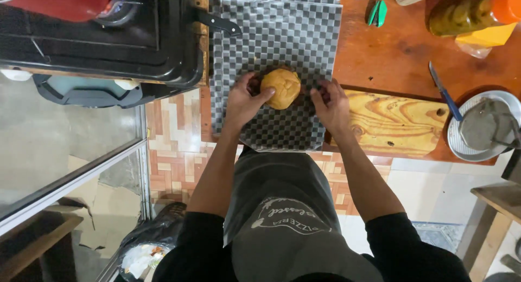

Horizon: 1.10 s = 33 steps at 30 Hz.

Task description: Prepare and wrap a cooked hamburger in paper.

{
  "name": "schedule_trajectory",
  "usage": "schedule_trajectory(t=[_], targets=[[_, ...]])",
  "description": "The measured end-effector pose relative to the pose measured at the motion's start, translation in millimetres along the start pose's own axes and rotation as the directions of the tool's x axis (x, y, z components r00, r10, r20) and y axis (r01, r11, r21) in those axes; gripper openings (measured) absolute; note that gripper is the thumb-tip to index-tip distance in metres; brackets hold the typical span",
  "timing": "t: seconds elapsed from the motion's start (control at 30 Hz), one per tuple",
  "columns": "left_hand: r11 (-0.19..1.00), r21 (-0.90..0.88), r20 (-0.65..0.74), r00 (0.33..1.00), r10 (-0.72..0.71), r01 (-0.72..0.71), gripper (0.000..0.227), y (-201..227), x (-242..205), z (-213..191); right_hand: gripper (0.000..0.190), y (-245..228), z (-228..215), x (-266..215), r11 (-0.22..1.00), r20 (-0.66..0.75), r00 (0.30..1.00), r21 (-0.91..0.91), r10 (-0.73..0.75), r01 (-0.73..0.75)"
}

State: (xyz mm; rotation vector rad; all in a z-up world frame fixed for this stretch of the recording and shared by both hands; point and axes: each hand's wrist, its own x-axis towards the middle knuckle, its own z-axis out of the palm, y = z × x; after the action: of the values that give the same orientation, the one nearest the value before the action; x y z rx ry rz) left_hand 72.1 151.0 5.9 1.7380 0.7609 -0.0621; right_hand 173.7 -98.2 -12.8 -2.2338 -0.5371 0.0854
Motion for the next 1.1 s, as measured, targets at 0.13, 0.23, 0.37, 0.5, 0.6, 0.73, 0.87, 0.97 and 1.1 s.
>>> schedule_trajectory(t=[0.13,0.23,0.37,0.5,0.6,0.73,0.87,0.97,1.1], targets=[[0.977,0.176,-0.204,0.966,0.156,-0.121,0.051,-4.2,6.7,18.1,0.019,-8.1,-18.5,0.5,0.982,0.077,0.984,-0.083,-0.163,0.169],[0.830,0.521,-0.265,0.886,0.379,-0.199,0.021,21.9,17.8,11.8,0.022,-8.6,-21.5,-4.0,0.963,0.112,0.964,-0.099,-0.241,0.253],[0.709,0.689,-0.161,0.922,0.353,-0.151,0.022,3.0,51.9,19.1,0.025,5.5,-17.9,-2.2,0.945,0.135,0.946,-0.109,-0.294,0.309],[0.632,0.771,-0.145,0.946,0.288,-0.074,0.020,-9.4,49.9,18.5,0.029,19.1,-12.4,-6.2,0.933,0.149,0.938,-0.138,-0.312,0.332],[0.585,0.808,-0.156,0.929,0.335,-0.075,0.018,-29.7,10.2,1.3,0.030,14.2,-14.0,-7.0,0.921,0.149,0.930,-0.152,-0.337,0.358],[0.618,0.785,-0.281,0.874,0.398,-0.029,0.019,-50.7,-85.7,-48.7,0.017,-9.4,-25.0,-4.4,0.930,0.128,0.935,-0.122,-0.332,0.347],[0.628,0.733,-0.443,0.884,0.149,0.261,0.018,-203.8,-183.7,-104.5,0.018,-0.1,-17.0,-8.6,0.929,0.115,0.939,-0.147,-0.325,0.340],[0.374,0.747,-0.400,0.821,-0.408,0.550,0.035,-279.7,-232.5,-131.3,0.016,-2.5,-16.6,-17.2,0.919,0.065,0.934,-0.164,-0.352,0.358],[0.613,0.641,-0.455,0.872,-0.182,0.462,0.024,-172.4,-234.0,-117.8,0.012,-2.9,-8.6,-48.0,0.910,0.016,0.956,-0.301,-0.294,0.285]])
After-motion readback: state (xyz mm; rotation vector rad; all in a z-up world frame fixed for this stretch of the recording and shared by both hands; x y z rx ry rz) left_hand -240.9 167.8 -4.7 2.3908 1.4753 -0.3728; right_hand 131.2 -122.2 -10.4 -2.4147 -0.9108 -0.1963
